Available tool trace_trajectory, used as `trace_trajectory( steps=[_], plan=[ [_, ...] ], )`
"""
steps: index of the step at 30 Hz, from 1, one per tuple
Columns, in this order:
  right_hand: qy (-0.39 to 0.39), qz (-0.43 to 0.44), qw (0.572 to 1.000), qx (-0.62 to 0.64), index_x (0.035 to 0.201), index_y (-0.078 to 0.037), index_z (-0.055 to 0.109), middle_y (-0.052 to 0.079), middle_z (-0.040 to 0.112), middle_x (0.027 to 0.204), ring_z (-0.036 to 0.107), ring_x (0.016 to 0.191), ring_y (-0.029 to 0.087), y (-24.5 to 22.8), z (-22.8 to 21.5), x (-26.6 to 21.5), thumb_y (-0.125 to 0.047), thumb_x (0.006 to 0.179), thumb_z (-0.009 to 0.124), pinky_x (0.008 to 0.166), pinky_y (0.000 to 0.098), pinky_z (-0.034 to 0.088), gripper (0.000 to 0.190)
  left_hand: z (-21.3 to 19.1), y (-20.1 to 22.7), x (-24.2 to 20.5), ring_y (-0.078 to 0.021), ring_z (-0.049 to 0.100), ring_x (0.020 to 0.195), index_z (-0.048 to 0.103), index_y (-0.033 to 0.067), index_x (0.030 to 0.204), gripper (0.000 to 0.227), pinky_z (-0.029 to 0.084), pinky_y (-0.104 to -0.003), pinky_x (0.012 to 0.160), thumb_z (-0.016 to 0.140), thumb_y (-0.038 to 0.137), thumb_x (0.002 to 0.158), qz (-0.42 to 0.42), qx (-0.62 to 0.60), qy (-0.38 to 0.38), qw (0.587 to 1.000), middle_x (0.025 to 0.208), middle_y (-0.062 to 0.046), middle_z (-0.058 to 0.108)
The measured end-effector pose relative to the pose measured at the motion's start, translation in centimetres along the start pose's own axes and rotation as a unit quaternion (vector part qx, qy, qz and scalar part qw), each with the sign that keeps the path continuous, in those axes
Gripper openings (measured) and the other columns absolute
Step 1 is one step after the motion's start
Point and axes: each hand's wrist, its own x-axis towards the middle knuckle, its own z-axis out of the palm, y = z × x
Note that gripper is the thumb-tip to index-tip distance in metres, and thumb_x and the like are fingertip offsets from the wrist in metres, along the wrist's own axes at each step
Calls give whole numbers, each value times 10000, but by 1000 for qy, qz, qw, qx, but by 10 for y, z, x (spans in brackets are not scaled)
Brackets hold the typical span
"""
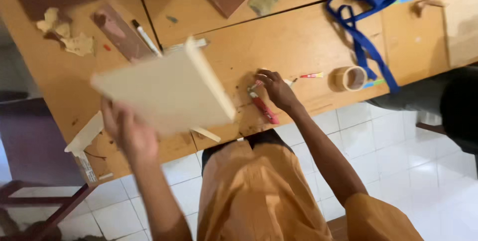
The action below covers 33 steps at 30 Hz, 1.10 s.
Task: The person assembles a small wooden box by fitting panels together and applying glue to the edges by hand.
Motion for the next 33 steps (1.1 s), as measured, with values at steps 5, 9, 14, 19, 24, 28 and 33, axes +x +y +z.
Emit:
trace_trajectory(
  steps=[5, 9, 14, 19, 24, 28, 33],
  plan=[
    [33, -54, 996, -67, 1224, -31, 628, 158, 628, 1276, 593, 989, 367, 16, 20, -7, 42, 909, 698, 682, 459, 537, 331, -144, -29, -75, -170, 575, 1325, 498, 110, 1471, 543, 492, -363, 1135, 599, 357, 998, -148, 60, 153, 975, 1484, -69, 582],
    [119, -41, 983, -135, 1036, 18, 586, 208, 625, 961, 539, 789, 401, 16, 23, 2, 45, 894, 693, 635, 495, 394, 180, -215, -46, -136, -216, 610, 1304, 559, 100, 1409, 586, 535, -424, 1059, 647, 455, 951, -191, 57, 223, 954, 1453, -73, 620],
    [258, 229, 935, 85, 1157, -28, 591, 150, 624, 1100, 563, 985, 298, -65, 57, -43, -128, 1083, 458, 922, 414, 437, 182, -251, -92, -201, -179, 627, 1167, 566, 102, 1370, 432, 522, -328, 997, 622, 335, 1010, -199, 76, 288, 934, 1333, -87, 654],
    [255, 166, 936, 179, 1191, -47, 486, 119, 517, 1211, 518, 1171, 260, -77, 117, -92, 102, 964, 368, 1018, 362, 414, 297, -179, -122, -219, -169, 625, 910, 599, 102, 1396, 431, 533, -323, 768, 626, 286, 1007, -292, 170, 283, 898, 1091, -113, 705],
    [261, 135, 952, 80, 1131, -23, 537, 122, 514, 995, 445, 894, 278, -15, 105, -51, -84, 1087, 436, 821, 421, 343, 126, -102, -188, -189, -410, 711, 1094, 686, -13, 1278, 381, 565, -524, 935, 639, 246, 1002, -247, 275, -42, 928, 1141, -289, 719],
    [315, 99, 939, 97, 1115, -28, 503, 49, 470, 852, 424, 718, 172, 14, 66, -26, -149, 1136, 448, 647, 352, 350, 135, -29, -203, -140, -92, 652, 787, 741, 83, 1229, 433, 490, -242, 660, 580, 403, 987, -184, 336, -209, 900, 1110, -15, 777],
    [151, 152, 894, 393, 1100, -104, 431, 13, 451, 930, 454, 646, 129, -18, 23, -62, -103, 1140, 456, 643, 272, 397, 47, 10, -244, -94, -244, 650, 1008, 742, 169, 1264, 315, 498, -366, 864, 639, 284, 989, -88, 402, -381, 828, 1088, -75, 675]
  ],
)
